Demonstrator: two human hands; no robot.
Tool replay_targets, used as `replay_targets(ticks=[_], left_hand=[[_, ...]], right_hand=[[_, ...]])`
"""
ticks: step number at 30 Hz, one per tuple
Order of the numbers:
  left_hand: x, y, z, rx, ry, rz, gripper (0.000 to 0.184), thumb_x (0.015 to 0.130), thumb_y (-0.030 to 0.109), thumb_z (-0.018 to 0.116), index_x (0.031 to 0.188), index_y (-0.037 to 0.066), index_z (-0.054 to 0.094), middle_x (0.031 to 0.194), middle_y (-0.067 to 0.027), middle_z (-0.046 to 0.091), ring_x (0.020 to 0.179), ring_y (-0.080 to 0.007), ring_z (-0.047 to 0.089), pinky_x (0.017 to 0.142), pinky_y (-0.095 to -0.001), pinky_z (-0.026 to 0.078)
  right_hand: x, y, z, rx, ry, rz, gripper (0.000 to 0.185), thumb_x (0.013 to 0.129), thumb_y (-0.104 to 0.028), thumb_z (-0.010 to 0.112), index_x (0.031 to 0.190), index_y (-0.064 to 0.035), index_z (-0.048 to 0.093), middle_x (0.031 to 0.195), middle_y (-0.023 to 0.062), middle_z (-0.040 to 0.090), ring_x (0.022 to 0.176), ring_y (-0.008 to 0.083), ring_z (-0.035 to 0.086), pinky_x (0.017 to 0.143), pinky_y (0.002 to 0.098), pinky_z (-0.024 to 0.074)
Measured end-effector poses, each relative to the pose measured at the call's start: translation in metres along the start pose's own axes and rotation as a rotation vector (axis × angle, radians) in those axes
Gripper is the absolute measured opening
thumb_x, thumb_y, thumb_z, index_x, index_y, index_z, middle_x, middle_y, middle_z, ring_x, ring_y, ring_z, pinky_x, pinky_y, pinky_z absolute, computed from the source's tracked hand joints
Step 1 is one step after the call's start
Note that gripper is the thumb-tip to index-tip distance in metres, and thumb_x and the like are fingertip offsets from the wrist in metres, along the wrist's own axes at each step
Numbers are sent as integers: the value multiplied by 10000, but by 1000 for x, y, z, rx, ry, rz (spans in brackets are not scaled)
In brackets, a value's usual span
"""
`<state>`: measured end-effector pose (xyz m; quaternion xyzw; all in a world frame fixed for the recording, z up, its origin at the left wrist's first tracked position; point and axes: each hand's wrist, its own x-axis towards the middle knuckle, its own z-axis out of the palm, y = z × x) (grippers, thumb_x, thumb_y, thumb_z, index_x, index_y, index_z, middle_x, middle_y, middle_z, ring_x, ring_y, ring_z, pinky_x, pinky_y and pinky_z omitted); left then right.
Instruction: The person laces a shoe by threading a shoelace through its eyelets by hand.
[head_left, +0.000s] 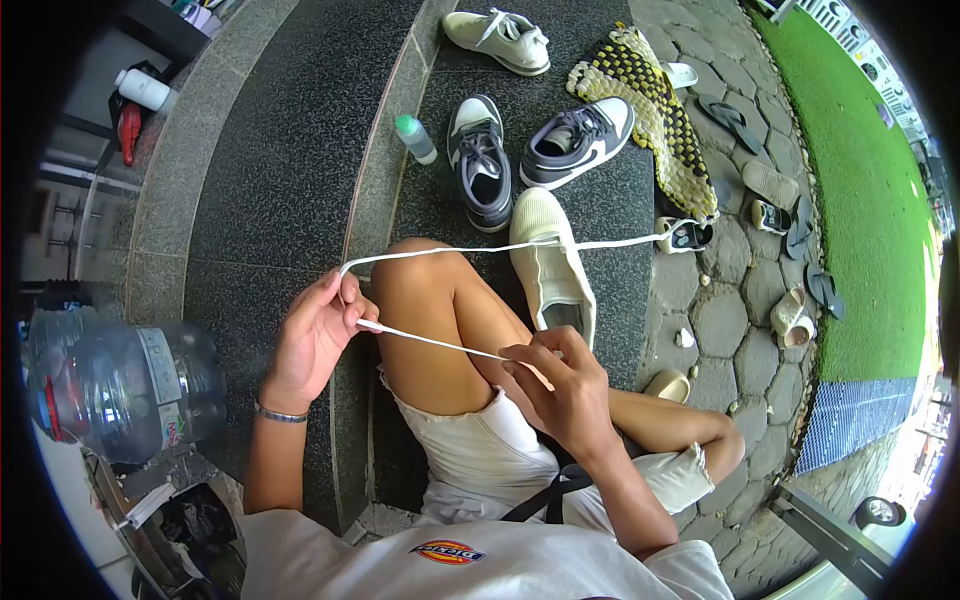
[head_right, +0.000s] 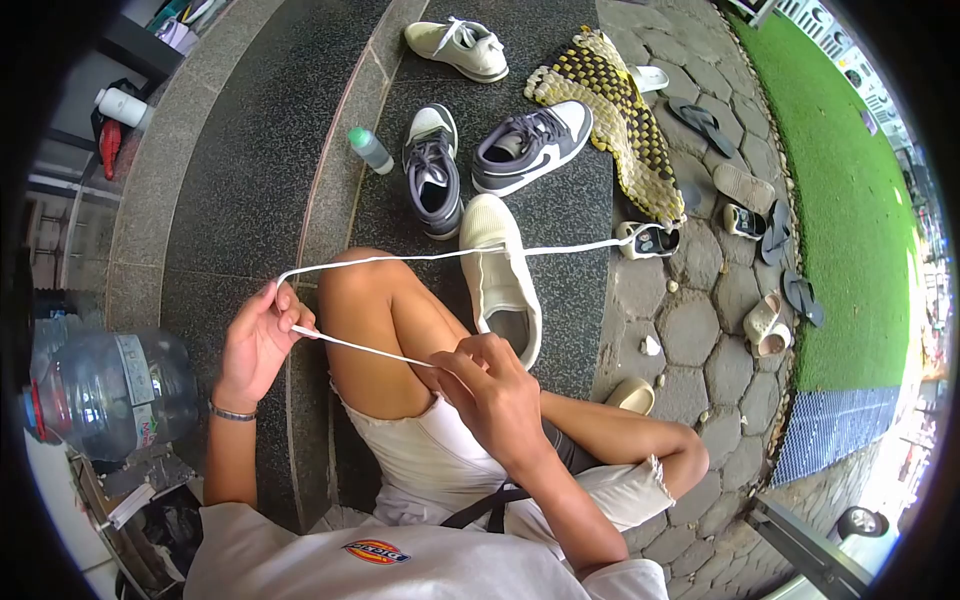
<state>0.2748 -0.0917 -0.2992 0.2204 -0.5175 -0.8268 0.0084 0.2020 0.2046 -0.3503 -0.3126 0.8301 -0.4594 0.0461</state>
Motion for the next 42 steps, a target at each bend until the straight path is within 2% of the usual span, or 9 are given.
replay_targets(ticks=[14, 21, 25, 26, 29, 30, 35, 39, 42], left_hand=[[-14, 5, -15, 178, 67, -33, 273, 1103, 279, 439, 951, 82, 553, 669, 53, 373, 675, -108, 490, 725, -289, 458], [-27, 11, -52, 908, 192, -64, 234, 1083, 250, 537, 997, 49, 620, 730, 68, 439, 647, -37, 386, 599, -220, 334], [-26, -10, -51, 1210, 236, 33, 192, 1063, 231, 590, 1091, 47, 633, 797, 41, 518, 669, -42, 427, 599, -226, 367], [-26, -11, -39, 1296, 284, 34, 221, 1042, 217, 619, 1186, 49, 629, 976, -23, 608, 785, -101, 532, 709, -272, 458], [-18, -29, -23, 1454, 334, 291, 295, 1025, 209, 629, 1276, 55, 605, 1185, -87, 606, 1000, -199, 585, 903, -351, 481], [-17, -34, -18, 1410, 321, 329, 343, 1012, 181, 621, 1316, 28, 581, 1333, -152, 551, 1217, -301, 540, 1061, -431, 420], [-27, -86, 23, 1387, 169, 673, 362, 981, 119, 556, 1314, -22, 543, 1421, -222, 477, 1367, -393, 448, 1159, -512, 346], [-35, -135, 49, 1647, 102, 682, 288, 976, 254, 551, 1184, 120, 697, 1348, -105, 599, 1387, -367, 443, 1210, -585, 227], [-25, -136, 40, 1545, 128, 662, 266, 964, 272, 537, 1103, 168, 739, 1252, -29, 676, 1388, -325, 458, 1220, -574, 185]], right_hand=[[4, 4, -6, 31, -104, -91, 192, 856, -143, 794, 1035, -86, 751, 946, 81, 680, 839, 281, 691, 714, 395, 572], [-62, 105, -76, -264, -16, 501, 98, 941, -120, 694, 959, -24, 687, 928, 145, 688, 832, 347, 680, 720, 427, 539], [-125, 150, -122, -613, -259, 705, 310, 983, -332, 628, 999, -37, 722, 1013, 157, 720, 929, 373, 688, 850, 480, 526], [-133, 153, -127, -699, -329, 740, 362, 987, -383, 613, 1010, -41, 729, 1039, 161, 728, 954, 380, 687, 881, 491, 520], [-136, 152, -123, -724, -394, 813, 439, 998, -446, 578, 1073, -44, 737, 1109, 208, 718, 1035, 378, 678, 943, 486, 498], [-135, 151, -119, -746, -441, 813, 460, 1003, -459, 566, 1062, -35, 738, 1096, 213, 722, 1016, 386, 682, 926, 487, 506], [-51, 106, -107, -535, -710, 981, 463, 1037, -416, 558, 995, 11, 731, 965, 197, 752, 855, 349, 727, 793, 435, 559], [-13, 69, -66, 63, -352, 598, 282, 1049, -217, 592, 988, 40, 692, 878, 128, 714, 730, 173, 706, 664, 318, 541], [14, 53, -27, 193, -252, 488, 199, 997, -172, 643, 1074, 8, 610, 1122, 238, 659, 766, 394, 706, 686, 437, 554]])
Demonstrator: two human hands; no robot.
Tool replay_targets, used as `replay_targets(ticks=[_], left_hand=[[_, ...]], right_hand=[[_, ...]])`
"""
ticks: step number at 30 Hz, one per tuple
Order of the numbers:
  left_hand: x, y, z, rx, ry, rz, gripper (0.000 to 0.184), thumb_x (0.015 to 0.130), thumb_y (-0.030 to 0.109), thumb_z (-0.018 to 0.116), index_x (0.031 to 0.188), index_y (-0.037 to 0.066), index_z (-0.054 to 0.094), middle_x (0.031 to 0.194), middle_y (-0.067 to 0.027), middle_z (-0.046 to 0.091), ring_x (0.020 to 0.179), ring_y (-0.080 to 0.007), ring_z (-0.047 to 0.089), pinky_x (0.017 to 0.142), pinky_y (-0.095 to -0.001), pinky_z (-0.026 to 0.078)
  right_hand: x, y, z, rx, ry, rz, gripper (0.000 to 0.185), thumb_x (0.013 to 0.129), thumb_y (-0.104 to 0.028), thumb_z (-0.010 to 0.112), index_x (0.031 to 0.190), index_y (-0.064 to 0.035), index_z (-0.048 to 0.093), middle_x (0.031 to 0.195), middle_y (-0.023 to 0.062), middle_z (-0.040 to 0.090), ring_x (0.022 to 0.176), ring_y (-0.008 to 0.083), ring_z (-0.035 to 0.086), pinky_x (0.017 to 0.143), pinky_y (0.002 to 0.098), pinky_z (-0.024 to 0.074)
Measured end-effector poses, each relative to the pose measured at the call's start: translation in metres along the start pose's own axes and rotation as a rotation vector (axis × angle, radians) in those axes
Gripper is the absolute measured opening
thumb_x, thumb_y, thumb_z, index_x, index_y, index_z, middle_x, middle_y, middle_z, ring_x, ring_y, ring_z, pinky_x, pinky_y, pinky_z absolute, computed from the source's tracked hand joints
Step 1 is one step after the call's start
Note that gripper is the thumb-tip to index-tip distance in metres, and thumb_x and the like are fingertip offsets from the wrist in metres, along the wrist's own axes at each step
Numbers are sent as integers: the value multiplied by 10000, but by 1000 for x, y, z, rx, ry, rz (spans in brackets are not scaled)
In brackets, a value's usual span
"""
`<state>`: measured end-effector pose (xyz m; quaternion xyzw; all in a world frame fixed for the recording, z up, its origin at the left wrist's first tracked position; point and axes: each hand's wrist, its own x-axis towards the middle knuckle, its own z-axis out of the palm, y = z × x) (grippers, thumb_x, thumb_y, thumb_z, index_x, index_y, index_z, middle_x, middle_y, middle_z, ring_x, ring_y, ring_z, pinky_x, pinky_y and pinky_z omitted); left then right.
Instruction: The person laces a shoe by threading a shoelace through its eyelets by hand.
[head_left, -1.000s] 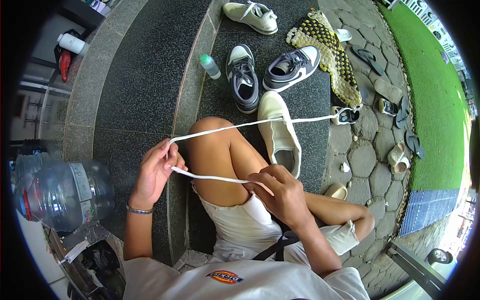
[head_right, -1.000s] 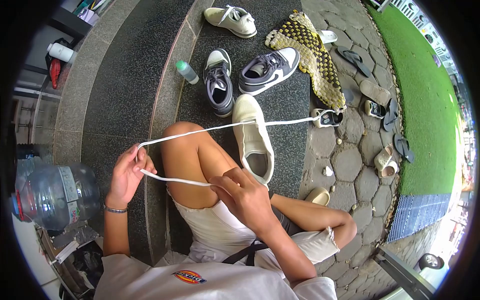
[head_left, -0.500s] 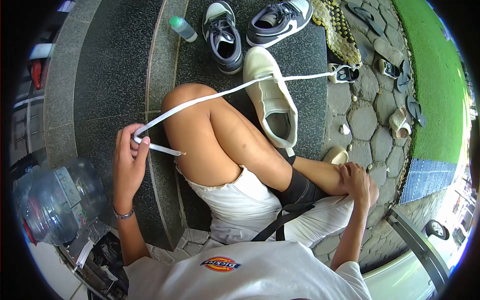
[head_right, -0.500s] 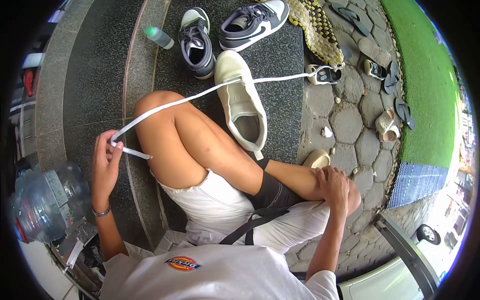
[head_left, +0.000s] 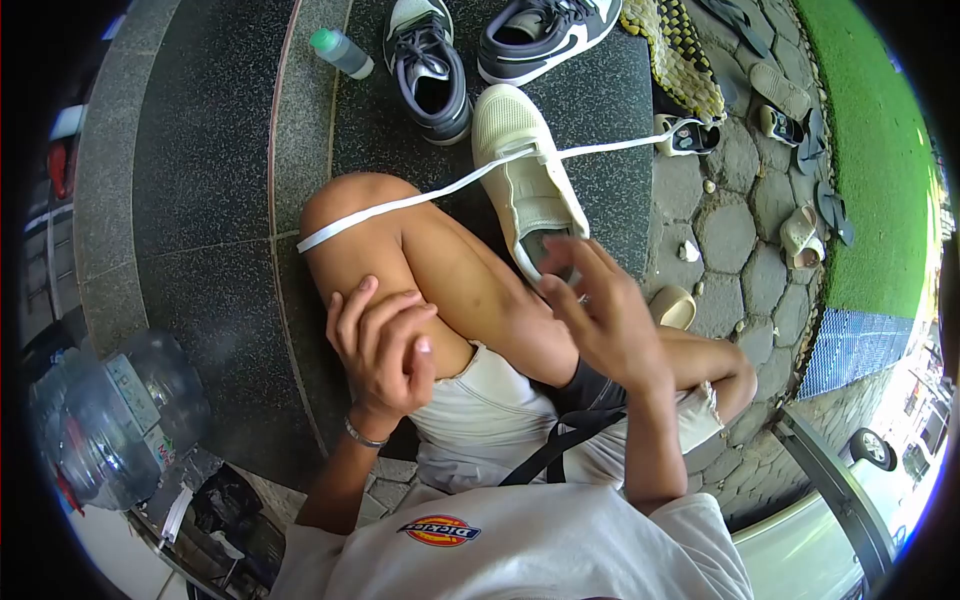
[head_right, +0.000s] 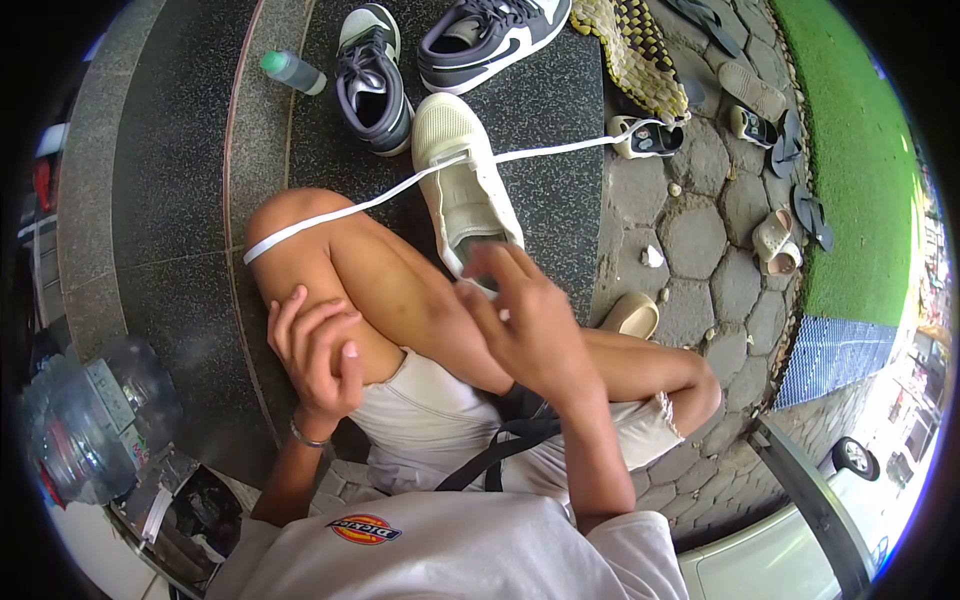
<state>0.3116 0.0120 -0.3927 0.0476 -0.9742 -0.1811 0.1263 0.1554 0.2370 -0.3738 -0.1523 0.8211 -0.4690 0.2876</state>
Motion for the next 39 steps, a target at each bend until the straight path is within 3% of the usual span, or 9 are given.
replay_targets(ticks=[2, 7, 10, 13, 17, 22, 27, 33, 39], left_hand=[[1, -1, 2, -7, 14, -1, 246, 950, 251, 543, 1057, 176, 751, 1199, -7, 696, 1380, -312, 467, 1218, -559, 195], [0, -7, 6, -39, 41, 12, 227, 911, 176, 536, 907, 151, 761, 1133, -36, 705, 1376, -351, 472, 1214, -570, 221], [0, -7, 9, -46, 64, -14, 215, 906, 202, 550, 879, 209, 764, 1123, 28, 724, 1358, -292, 486, 1215, -536, 214], [0, -8, 9, -49, 61, -14, 216, 901, 199, 549, 868, 214, 762, 1119, 34, 726, 1355, -288, 488, 1215, -534, 215], [0, -8, 9, -52, 66, -14, 212, 889, 194, 551, 859, 217, 760, 1111, 39, 728, 1350, -285, 493, 1215, -533, 215], [1, -7, 9, -54, 67, -18, 211, 874, 187, 551, 860, 218, 759, 1109, 41, 729, 1347, -285, 496, 1216, -534, 213], [1, -8, 9, -50, 64, -17, 210, 877, 190, 551, 859, 219, 758, 1110, 42, 729, 1349, -288, 494, 1217, -536, 211], [1, -7, 10, -49, 66, -18, 209, 881, 194, 552, 855, 219, 758, 1110, 39, 729, 1351, -290, 494, 1217, -537, 211], [1, -7, 10, -49, 67, -20, 212, 883, 202, 549, 844, 216, 757, 1108, 38, 729, 1351, -292, 494, 1218, -538, 209]], right_hand=[[16, -2, 14, -11, -14, -29, 238, 982, -144, 639, 1155, -1, 560, 1274, 263, 597, 865, 431, 705, 732, 471, 561], [39, 21, 43, 31, 79, -30, 325, 917, -82, 636, 1187, -9, 470, 1270, 282, 565, 1118, 516, 592, 899, 539, 504], [42, 23, 47, 38, 96, -8, 392, 918, -53, 620, 1255, 11, 431, 1198, 233, 566, 965, 417, 621, 824, 478, 506], [47, 28, 48, -28, 94, -42, 566, 932, -4, 591, 1449, 41, 364, 1134, 126, 548, 690, 215, 677, 650, 354, 538], [51, 31, 46, 21, 64, -38, 597, 925, 9, 580, 1470, 47, 340, 1152, 114, 529, 680, 192, 669, 636, 332, 536], [50, 25, 44, 223, 74, 56, 309, 895, -57, 631, 1149, -24, 460, 1048, 223, 592, 813, 341, 649, 729, 432, 506], [50, 19, 39, 343, 29, 143, 341, 899, -32, 619, 1206, -14, 474, 1164, 228, 604, 663, 204, 648, 630, 367, 516], [50, 27, 39, 502, 3, 125, 341, 929, -25, 600, 1251, -29, 490, 1499, 261, 423, 691, 169, 654, 645, 331, 532], [50, 33, 33, 655, -57, 165, 317, 936, -17, 599, 1243, -62, 534, 1544, 182, 392, 742, 117, 620, 585, 270, 478]])
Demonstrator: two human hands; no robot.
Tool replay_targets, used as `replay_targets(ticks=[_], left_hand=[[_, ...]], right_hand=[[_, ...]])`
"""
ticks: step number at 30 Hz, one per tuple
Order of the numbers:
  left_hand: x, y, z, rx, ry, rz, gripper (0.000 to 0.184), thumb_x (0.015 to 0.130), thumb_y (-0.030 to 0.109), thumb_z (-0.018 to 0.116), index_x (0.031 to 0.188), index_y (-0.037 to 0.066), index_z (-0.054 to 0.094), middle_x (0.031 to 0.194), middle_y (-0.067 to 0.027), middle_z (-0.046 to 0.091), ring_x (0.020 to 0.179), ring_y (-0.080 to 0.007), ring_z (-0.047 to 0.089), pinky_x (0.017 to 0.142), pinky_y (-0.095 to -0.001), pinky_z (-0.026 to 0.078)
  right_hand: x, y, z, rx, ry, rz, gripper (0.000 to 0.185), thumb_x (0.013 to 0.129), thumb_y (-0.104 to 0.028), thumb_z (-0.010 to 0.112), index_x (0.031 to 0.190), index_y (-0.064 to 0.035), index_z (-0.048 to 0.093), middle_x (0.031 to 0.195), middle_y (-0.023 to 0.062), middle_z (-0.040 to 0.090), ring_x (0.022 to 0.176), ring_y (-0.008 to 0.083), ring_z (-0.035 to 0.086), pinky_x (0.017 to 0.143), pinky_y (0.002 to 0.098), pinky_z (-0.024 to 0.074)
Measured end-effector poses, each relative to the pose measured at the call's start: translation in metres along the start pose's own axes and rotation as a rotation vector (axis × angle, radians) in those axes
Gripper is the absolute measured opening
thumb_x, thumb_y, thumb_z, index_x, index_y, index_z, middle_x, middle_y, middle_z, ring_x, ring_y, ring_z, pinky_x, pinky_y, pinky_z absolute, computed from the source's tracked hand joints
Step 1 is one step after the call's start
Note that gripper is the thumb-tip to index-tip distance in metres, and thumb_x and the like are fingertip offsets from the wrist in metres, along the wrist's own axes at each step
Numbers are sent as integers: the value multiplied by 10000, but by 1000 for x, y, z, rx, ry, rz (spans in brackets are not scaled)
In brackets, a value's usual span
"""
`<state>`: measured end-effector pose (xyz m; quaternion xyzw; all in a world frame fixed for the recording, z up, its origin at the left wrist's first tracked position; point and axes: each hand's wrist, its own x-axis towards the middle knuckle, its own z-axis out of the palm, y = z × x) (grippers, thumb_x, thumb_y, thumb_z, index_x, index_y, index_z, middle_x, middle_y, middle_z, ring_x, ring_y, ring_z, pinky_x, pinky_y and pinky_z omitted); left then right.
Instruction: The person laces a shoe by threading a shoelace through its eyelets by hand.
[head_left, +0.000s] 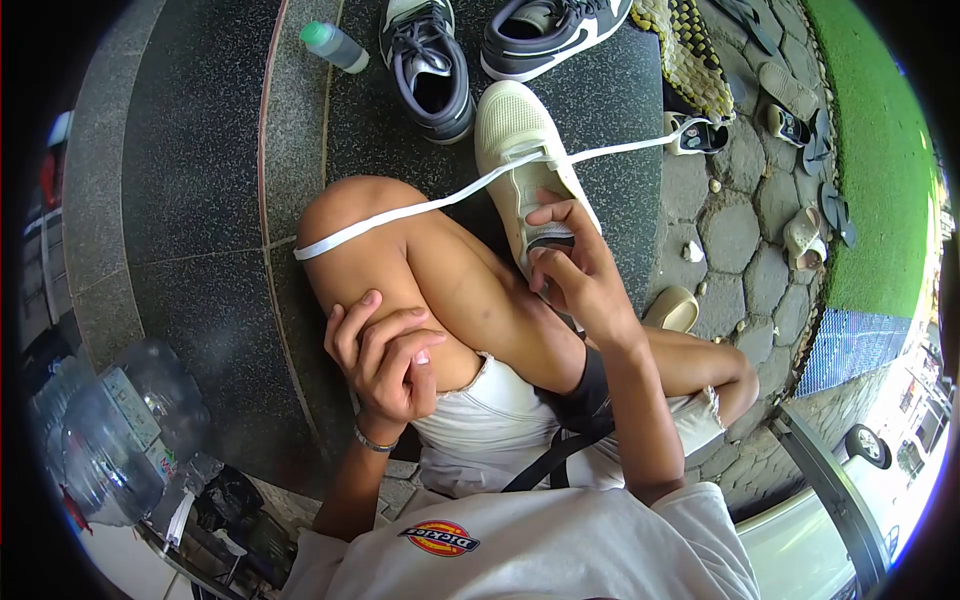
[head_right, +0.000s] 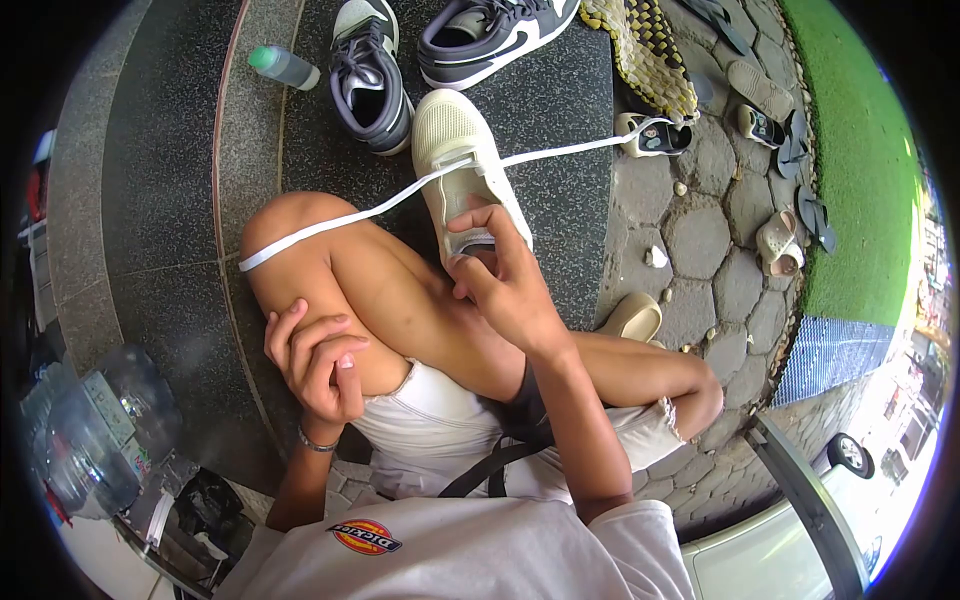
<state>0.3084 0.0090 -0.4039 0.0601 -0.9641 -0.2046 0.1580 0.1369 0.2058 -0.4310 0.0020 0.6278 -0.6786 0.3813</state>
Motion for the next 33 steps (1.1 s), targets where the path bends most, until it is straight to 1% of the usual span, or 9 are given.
replay_targets(ticks=[4, 12, 13, 16, 20, 23, 27, 32, 33], left_hand=[[0, 0, 0, 4, -5, -3, 213, 887, 207, 548, 843, 216, 757, 1108, 36, 729, 1352, -295, 493, 1219, -538, 206], [0, 0, -1, 1, -15, -8, 210, 897, 216, 552, 862, 216, 759, 1113, 36, 729, 1361, -298, 484, 1220, -540, 201], [0, 0, 0, 0, -10, -4, 209, 898, 219, 553, 863, 216, 759, 1114, 35, 728, 1361, -298, 484, 1221, -540, 200], [-1, -1, 0, 2, -8, -5, 209, 899, 221, 554, 858, 216, 759, 1115, 36, 728, 1360, -295, 485, 1221, -537, 202], [0, 0, -1, 2, -11, -9, 212, 899, 220, 553, 848, 212, 759, 1110, 37, 727, 1357, -289, 487, 1219, -532, 207], [2, 1, -2, -3, -11, -11, 208, 894, 214, 556, 843, 213, 757, 1102, 40, 726, 1353, -281, 491, 1216, -529, 213], [2, 1, -2, -12, 4, -7, 203, 885, 203, 556, 842, 219, 754, 1089, 43, 726, 1342, -273, 500, 1214, -524, 218], [2, -2, -3, -38, 7, 9, 215, 898, 190, 532, 814, 197, 731, 1069, 12, 716, 1331, -307, 502, 1205, -538, 241], [1, -3, -3, -46, 17, -1, 228, 900, 207, 524, 799, 200, 728, 1041, 15, 722, 1310, -290, 514, 1199, -525, 250]], right_hand=[[-2, -12, -4, 96, -20, 150, 270, 949, -23, 582, 1210, -91, 574, 1562, 136, 385, 745, 96, 592, 556, 239, 435], [1, -1, -8, 151, -47, 39, 210, 968, -55, 581, 1171, -105, 604, 1631, 135, 323, 735, 81, 576, 569, 235, 442], [0, -2, -5, 127, -6, 40, 160, 980, -80, 569, 1137, -93, 598, 1496, 113, 474, 718, 82, 574, 577, 239, 447], [3, -2, -11, 369, -67, 92, 113, 968, -74, 528, 1075, -86, 563, 1250, 86, 612, 701, 88, 577, 543, 229, 432], [2, -1, -12, 441, -75, 88, 75, 983, -125, 556, 1044, -86, 573, 961, 37, 622, 659, 92, 558, 529, 235, 410], [-3, -6, -15, 513, -91, 81, 82, 974, -139, 565, 1038, -88, 574, 913, 36, 617, 647, 88, 555, 506, 231, 392], [6, -51, -13, 338, -120, -87, 110, 949, -131, 576, 1043, -74, 586, 908, 27, 627, 635, 78, 559, 506, 216, 396], [102, -154, -5, -386, 81, -432, 167, 980, -145, 607, 1053, -11, 677, 991, 39, 678, 669, 70, 603, 598, 224, 487], [137, -167, -4, -482, 82, -536, 202, 968, -179, 637, 1060, -8, 692, 1020, 58, 698, 731, 125, 654, 641, 272, 520]])
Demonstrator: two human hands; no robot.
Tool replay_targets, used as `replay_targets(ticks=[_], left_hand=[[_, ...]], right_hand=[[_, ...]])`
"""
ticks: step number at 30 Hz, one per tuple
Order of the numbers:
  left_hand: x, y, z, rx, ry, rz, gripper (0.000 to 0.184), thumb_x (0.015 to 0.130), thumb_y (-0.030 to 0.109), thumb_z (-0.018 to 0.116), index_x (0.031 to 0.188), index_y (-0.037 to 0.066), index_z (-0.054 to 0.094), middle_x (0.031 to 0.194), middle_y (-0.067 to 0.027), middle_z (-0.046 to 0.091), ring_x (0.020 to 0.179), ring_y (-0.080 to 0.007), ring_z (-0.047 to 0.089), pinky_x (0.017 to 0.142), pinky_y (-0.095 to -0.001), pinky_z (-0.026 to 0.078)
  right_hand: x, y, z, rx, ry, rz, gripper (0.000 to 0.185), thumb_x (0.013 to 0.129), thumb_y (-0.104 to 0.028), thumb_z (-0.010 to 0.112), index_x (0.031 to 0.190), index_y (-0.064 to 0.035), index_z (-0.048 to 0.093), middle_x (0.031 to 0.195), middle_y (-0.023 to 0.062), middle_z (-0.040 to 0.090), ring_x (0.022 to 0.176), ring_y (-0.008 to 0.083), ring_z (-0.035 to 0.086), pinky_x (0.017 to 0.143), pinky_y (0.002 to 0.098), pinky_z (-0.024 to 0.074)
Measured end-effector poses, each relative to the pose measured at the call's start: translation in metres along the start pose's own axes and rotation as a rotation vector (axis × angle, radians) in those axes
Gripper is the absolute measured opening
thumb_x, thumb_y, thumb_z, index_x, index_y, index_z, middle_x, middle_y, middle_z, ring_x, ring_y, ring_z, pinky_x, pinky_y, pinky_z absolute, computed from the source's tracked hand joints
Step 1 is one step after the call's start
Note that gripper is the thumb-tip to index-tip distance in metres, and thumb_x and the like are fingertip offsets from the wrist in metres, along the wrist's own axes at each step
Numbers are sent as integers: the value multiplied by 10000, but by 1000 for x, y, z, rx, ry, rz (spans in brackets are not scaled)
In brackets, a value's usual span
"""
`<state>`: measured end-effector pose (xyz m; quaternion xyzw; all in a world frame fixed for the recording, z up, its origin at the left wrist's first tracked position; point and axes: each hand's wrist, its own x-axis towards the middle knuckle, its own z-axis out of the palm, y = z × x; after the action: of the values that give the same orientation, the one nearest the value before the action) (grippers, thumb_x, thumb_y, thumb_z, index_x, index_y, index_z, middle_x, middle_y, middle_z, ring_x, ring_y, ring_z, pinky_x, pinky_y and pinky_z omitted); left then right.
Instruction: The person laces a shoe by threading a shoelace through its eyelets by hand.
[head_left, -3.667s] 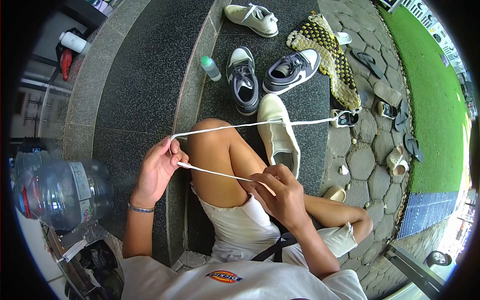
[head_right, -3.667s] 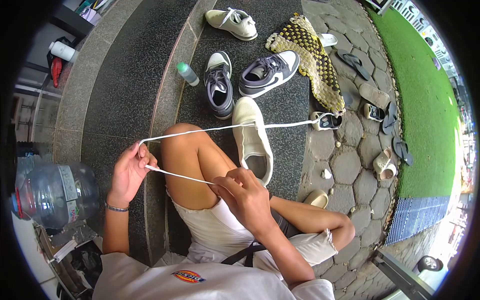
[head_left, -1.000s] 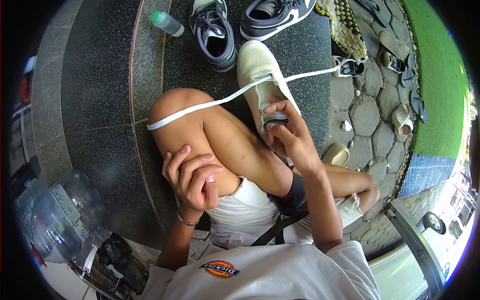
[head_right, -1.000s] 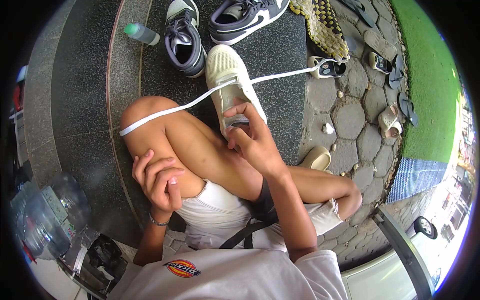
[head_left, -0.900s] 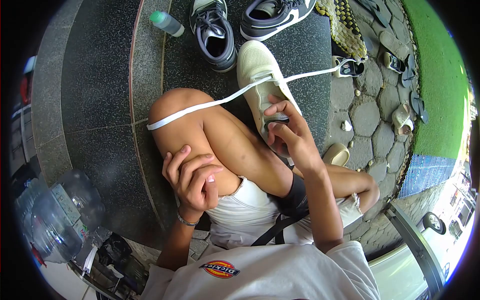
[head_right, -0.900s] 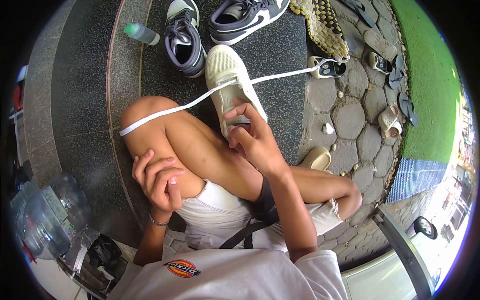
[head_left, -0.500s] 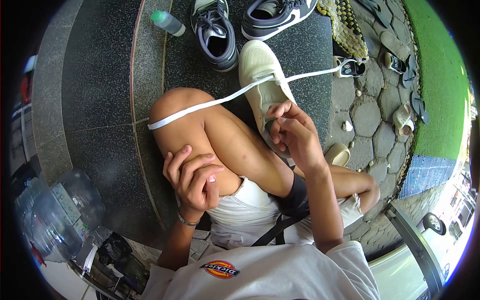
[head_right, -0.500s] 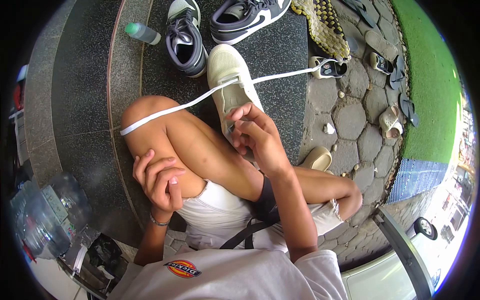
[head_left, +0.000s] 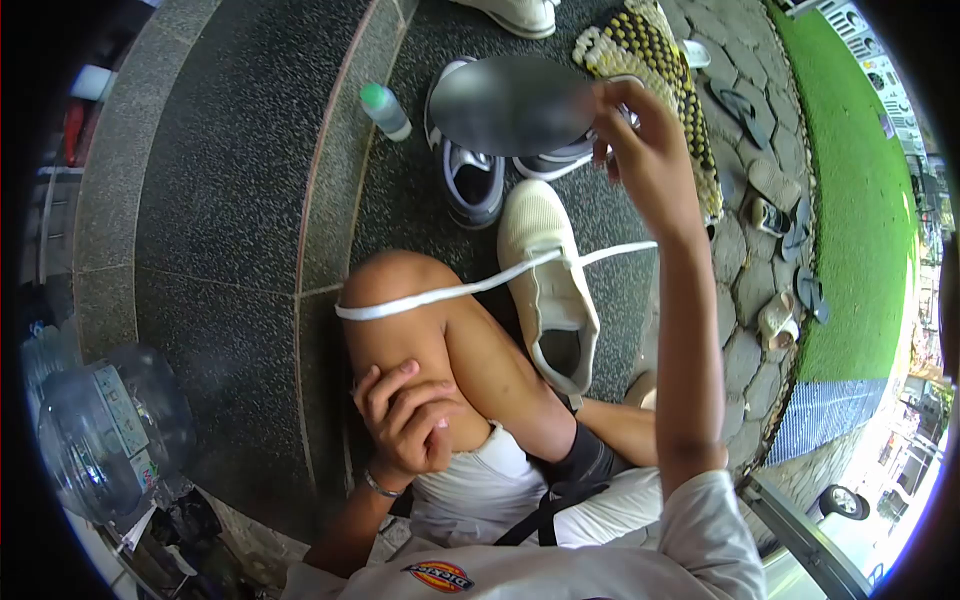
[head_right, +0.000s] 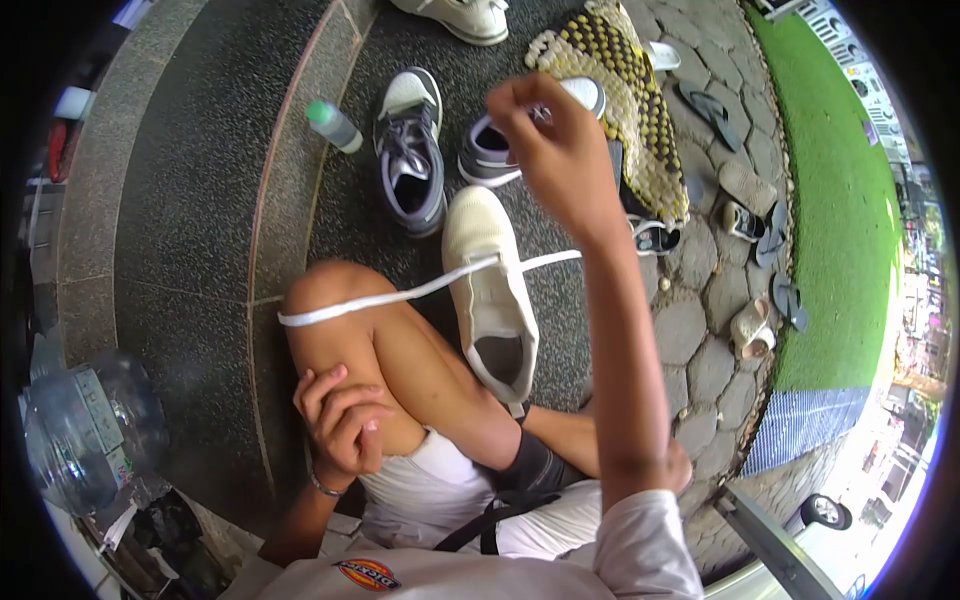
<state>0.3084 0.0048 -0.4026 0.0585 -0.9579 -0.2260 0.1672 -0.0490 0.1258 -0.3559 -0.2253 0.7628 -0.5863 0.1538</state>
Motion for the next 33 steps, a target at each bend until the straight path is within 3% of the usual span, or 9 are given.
replay_targets(ticks=[3, 5, 8, 11, 16, 21, 23, 27, 33], left_hand=[[-2, -5, 2, -55, 45, -6, 235, 895, 216, 518, 786, 200, 726, 1009, 16, 728, 1284, -278, 526, 1191, -513, 261], [-1, -6, 2, -80, 48, -33, 229, 893, 222, 522, 803, 219, 733, 1021, 32, 737, 1266, -252, 541, 1191, -489, 263], [1, -9, 2, -119, 42, -45, 219, 862, 210, 522, 784, 224, 726, 1025, 32, 739, 1257, -252, 540, 1195, -484, 260], [4, -13, 3, -138, 37, -64, 214, 843, 201, 523, 788, 230, 727, 1025, 38, 740, 1260, -252, 541, 1202, -481, 255], [10, -13, 0, -137, -11, -68, 208, 843, 196, 528, 805, 224, 731, 1026, 46, 739, 1259, -248, 546, 1206, -481, 247], [34, -6, -12, -188, -51, -112, 170, 894, 184, 558, 870, 187, 726, 985, 32, 735, 1224, -251, 565, 1168, -487, 279], [37, -10, -16, -265, 20, -156, 225, 943, 232, 573, 1073, 84, 682, 1139, -93, 697, 1231, -300, 560, 1126, -492, 330], [83, -6, -3, -497, 285, -191, 572, 974, 342, 593, 1387, -43, 500, 1371, -249, 554, 1261, -371, 553, 1135, -486, 366], [178, 43, 7, -900, 400, 132, 961, 943, 644, 589, 1516, -89, 349, 1556, -234, 352, 1361, -340, 498, 1093, -453, 475]], right_hand=[[116, 33, 10, -633, 79, -451, 345, 923, -280, 704, 1166, -37, 681, 1175, 131, 704, 997, 321, 730, 799, 431, 582], [184, 66, 27, -894, 120, -529, 517, 866, -268, 784, 1310, -79, 599, 1304, 152, 622, 971, 317, 723, 822, 426, 586], [239, 92, 40, -1089, -99, -319, 693, 835, -254, 809, 1434, -144, 480, 1359, 159, 574, 1109, 382, 689, 889, 483, 592], [258, 113, 48, -1149, -47, -241, 715, 815, -263, 829, 1427, -146, 478, 1407, 135, 522, 1109, 389, 695, 889, 488, 609], [259, 137, 53, -1207, 188, -335, 269, 973, -59, 541, 1217, -129, 631, 1197, 145, 603, 956, 371, 736, 777, 471, 616], [176, 113, 3, -1066, 99, -406, 237, 956, -86, 546, 1180, -126, 613, 1147, 115, 600, 886, 381, 708, 736, 488, 587], [115, 90, -30, -1027, 77, -381, 155, 955, -100, 561, 1105, -126, 591, 1119, 98, 600, 885, 378, 694, 711, 487, 571], [-20, 55, -86, -913, 134, -434, 247, 811, 32, 719, 993, -89, 603, 978, 102, 586, 863, 367, 668, 696, 445, 553], [-185, -1, -114, -839, 171, -346, 231, 743, 94, 729, 864, -37, 582, 923, 82, 580, 736, 306, 647, 645, 386, 536]])
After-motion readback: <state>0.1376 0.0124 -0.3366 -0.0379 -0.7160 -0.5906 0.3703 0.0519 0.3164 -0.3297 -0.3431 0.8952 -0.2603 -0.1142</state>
